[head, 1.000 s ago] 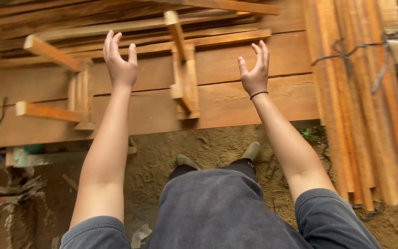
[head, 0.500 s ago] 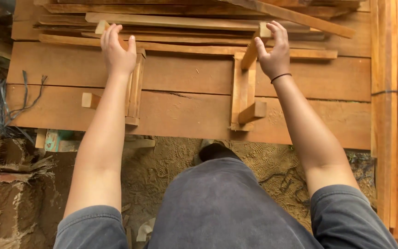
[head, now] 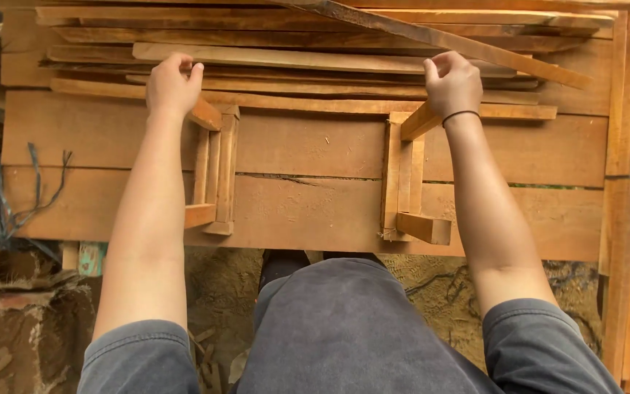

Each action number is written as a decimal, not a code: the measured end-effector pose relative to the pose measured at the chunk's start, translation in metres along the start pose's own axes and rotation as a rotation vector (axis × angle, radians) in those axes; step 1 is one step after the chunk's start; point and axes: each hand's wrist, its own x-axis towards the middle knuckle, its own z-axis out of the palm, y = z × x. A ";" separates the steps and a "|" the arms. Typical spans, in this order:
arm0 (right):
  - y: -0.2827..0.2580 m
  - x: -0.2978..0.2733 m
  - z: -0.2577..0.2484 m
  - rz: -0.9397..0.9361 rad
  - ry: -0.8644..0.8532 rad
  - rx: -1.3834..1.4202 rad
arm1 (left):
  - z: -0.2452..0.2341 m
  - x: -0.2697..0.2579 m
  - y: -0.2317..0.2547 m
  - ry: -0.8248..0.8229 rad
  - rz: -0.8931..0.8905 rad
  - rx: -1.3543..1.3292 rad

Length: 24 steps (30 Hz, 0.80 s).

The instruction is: Bundling and tying together thin wooden strips using plastic ties.

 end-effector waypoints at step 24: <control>-0.013 -0.009 0.002 0.081 0.016 -0.294 | 0.011 0.018 -0.007 0.096 -0.185 -0.132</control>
